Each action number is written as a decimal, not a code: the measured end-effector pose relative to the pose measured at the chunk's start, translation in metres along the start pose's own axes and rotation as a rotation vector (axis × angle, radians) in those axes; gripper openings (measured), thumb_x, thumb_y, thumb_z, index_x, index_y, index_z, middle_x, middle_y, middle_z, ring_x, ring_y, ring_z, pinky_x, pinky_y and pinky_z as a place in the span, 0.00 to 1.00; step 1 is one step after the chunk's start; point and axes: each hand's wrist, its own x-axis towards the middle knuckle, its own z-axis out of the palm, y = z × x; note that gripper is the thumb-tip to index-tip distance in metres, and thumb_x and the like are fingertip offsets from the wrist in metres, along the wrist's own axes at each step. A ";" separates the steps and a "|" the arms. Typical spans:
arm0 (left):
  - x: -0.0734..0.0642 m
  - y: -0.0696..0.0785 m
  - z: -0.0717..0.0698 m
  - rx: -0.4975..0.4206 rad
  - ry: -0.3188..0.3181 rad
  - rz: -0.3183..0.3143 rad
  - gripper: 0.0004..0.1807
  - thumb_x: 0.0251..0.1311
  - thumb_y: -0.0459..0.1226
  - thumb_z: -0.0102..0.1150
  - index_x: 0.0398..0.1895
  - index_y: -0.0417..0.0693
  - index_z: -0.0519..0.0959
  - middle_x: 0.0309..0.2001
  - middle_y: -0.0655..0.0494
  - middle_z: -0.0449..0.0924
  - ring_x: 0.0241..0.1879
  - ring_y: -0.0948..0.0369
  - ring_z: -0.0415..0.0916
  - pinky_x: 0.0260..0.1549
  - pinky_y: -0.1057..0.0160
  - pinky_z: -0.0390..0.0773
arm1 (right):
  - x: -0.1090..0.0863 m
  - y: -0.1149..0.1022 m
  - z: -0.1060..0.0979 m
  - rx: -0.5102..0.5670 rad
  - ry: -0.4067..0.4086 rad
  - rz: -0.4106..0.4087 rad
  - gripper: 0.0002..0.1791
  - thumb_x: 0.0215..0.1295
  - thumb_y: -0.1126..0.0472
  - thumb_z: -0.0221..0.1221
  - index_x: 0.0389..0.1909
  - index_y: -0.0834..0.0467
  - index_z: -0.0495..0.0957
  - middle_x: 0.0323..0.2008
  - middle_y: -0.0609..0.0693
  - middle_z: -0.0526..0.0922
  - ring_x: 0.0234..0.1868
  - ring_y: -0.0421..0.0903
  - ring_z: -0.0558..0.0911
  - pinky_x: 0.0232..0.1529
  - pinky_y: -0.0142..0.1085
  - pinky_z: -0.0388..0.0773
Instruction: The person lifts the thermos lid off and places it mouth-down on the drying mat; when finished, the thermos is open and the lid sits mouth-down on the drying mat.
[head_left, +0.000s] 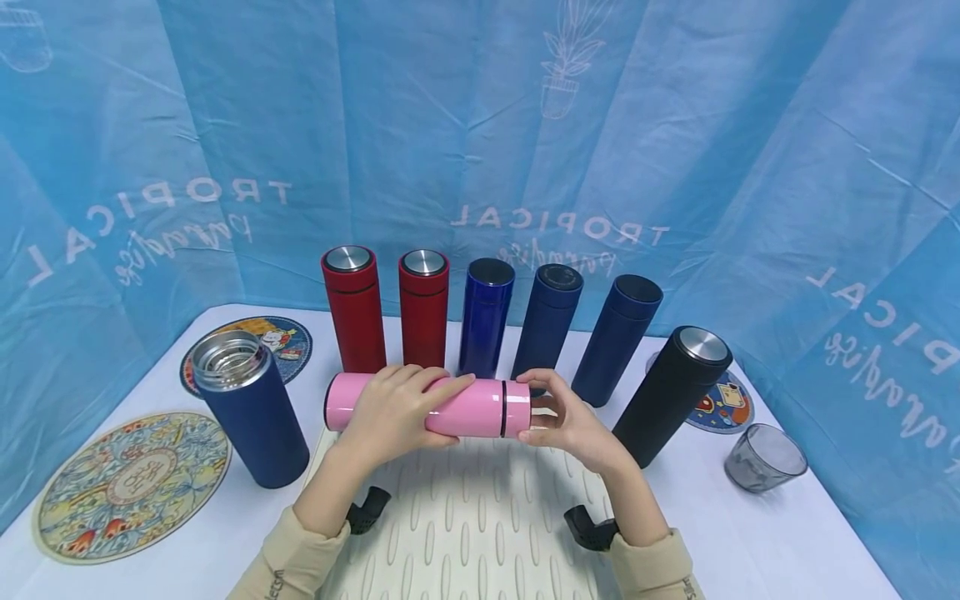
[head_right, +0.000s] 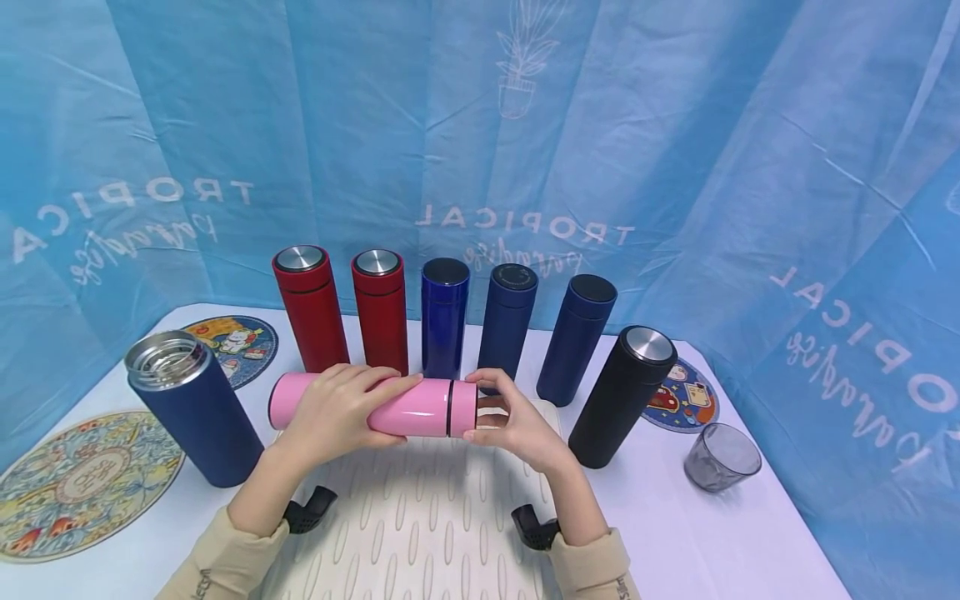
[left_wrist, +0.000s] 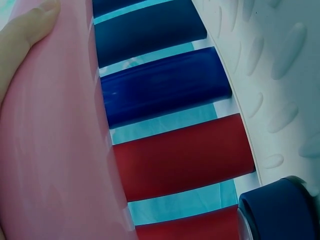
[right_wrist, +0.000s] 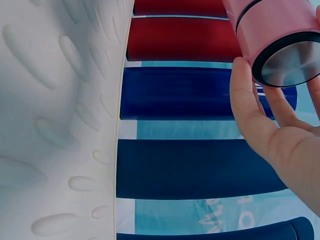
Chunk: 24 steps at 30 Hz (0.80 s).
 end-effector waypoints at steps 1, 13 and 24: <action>0.000 0.000 0.000 -0.006 0.008 0.003 0.42 0.26 0.57 0.75 0.54 0.59 0.76 0.41 0.53 0.81 0.39 0.54 0.78 0.38 0.52 0.77 | 0.000 0.000 0.000 -0.004 0.001 -0.008 0.37 0.50 0.65 0.66 0.60 0.57 0.58 0.61 0.60 0.59 0.56 0.59 0.67 0.53 0.46 0.73; -0.001 -0.002 -0.001 0.006 0.008 -0.003 0.42 0.27 0.57 0.74 0.54 0.59 0.76 0.41 0.53 0.81 0.39 0.54 0.78 0.39 0.52 0.77 | -0.001 -0.002 0.002 -0.015 0.011 0.107 0.38 0.60 0.52 0.59 0.68 0.45 0.50 0.64 0.58 0.57 0.57 0.59 0.70 0.48 0.47 0.77; 0.000 0.000 -0.002 0.011 -0.015 0.004 0.41 0.29 0.58 0.73 0.54 0.61 0.76 0.41 0.55 0.81 0.39 0.55 0.78 0.38 0.52 0.77 | 0.000 0.000 0.000 -0.028 0.042 0.210 0.31 0.65 0.47 0.51 0.63 0.60 0.60 0.51 0.62 0.73 0.43 0.49 0.77 0.45 0.40 0.78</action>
